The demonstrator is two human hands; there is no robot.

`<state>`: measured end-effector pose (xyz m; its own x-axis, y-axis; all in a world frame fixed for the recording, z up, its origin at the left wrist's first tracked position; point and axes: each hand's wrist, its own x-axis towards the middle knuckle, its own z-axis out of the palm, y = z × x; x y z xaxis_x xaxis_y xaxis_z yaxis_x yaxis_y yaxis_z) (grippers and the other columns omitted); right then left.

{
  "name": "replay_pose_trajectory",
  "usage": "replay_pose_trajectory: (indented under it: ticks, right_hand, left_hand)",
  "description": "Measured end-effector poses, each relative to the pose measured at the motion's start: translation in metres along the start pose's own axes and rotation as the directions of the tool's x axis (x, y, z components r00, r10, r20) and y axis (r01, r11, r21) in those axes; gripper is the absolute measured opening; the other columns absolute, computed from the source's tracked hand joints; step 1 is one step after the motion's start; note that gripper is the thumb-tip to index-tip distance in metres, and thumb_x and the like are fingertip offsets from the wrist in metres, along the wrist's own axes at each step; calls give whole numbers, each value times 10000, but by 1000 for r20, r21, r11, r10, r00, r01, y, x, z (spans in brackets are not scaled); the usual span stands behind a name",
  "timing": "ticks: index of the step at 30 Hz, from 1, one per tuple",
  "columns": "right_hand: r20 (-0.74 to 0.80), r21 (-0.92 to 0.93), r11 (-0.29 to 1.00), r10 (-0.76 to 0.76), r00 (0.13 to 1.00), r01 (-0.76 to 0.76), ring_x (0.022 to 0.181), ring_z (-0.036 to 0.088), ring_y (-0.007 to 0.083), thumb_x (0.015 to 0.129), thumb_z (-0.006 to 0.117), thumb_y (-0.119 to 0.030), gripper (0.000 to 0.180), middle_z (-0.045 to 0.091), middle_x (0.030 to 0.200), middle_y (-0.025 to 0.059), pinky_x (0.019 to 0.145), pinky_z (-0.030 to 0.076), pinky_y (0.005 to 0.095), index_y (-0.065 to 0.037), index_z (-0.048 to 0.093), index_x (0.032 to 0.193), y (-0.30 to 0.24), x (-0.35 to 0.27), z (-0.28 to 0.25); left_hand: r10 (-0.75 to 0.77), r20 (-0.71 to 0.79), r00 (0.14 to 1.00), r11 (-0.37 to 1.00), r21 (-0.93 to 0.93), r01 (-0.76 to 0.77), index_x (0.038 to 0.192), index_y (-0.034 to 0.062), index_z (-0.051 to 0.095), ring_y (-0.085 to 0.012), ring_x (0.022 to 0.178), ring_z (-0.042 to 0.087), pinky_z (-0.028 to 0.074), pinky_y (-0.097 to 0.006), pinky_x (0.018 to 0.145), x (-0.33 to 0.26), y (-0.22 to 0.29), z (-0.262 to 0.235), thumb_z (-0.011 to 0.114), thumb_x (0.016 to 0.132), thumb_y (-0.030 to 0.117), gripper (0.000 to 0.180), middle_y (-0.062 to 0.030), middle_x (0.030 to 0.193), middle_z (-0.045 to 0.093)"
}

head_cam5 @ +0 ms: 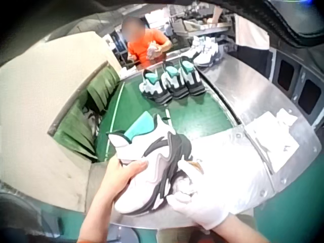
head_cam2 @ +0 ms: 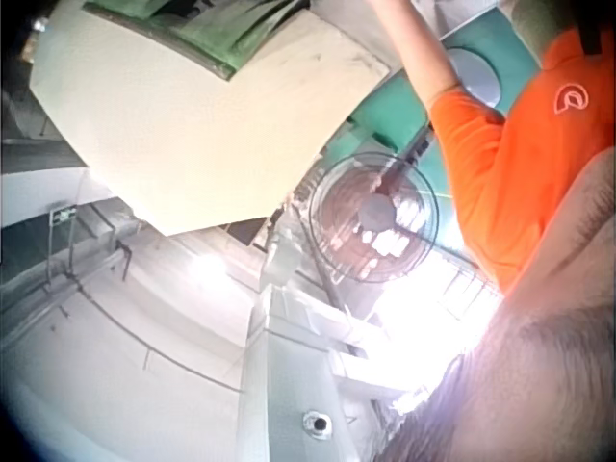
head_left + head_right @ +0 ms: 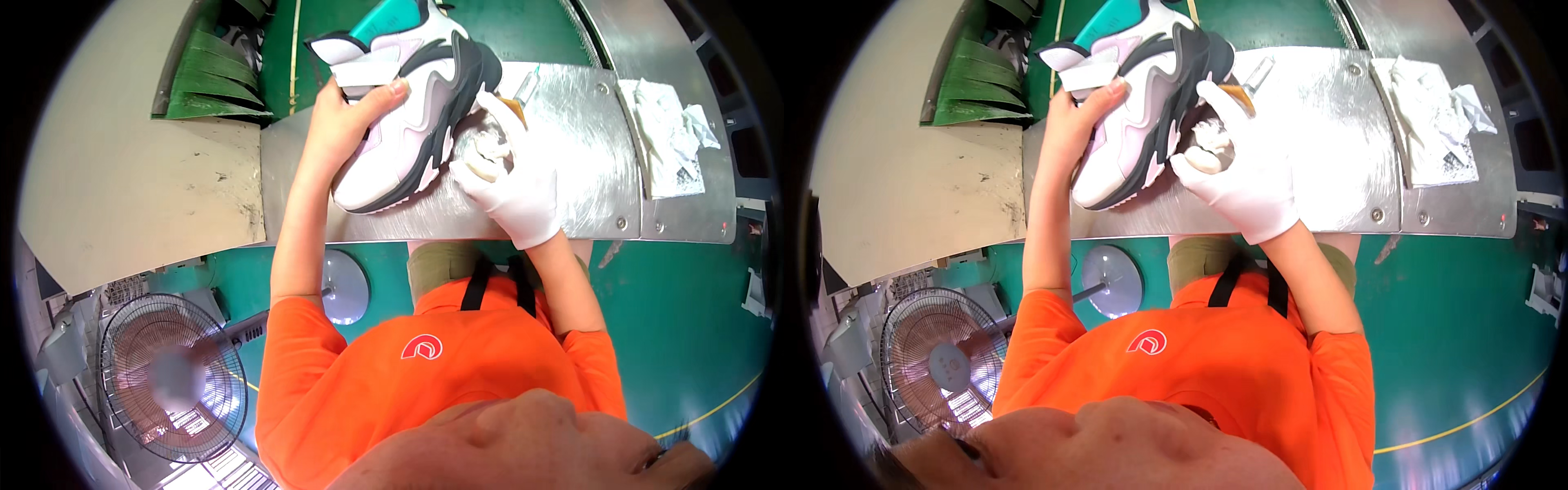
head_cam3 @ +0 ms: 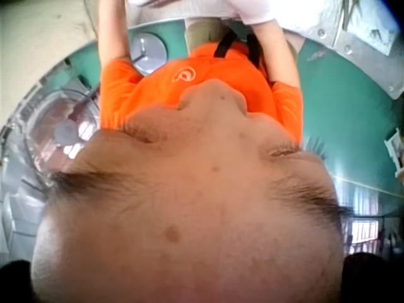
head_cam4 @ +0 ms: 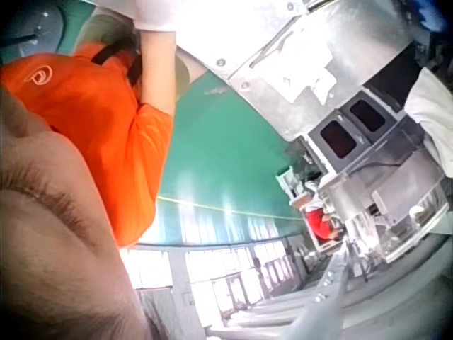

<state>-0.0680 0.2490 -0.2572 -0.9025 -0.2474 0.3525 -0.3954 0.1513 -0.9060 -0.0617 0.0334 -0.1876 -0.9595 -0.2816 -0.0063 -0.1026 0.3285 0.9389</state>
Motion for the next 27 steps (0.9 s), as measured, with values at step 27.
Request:
replay_pose_trajectory:
  ticks: [27]
  right_hand:
    - [-237, 109, 917, 399, 886, -384, 845, 573, 131, 642, 796, -40, 940, 586, 980, 62, 777, 493, 255, -2, 325, 1455, -1, -19, -116]
  left_hand:
    - [228, -454, 861, 615, 753, 234, 1250, 49, 523, -390, 1081, 636, 484, -464, 923, 169, -49, -149, 701, 677, 683, 873, -225, 1133, 670]
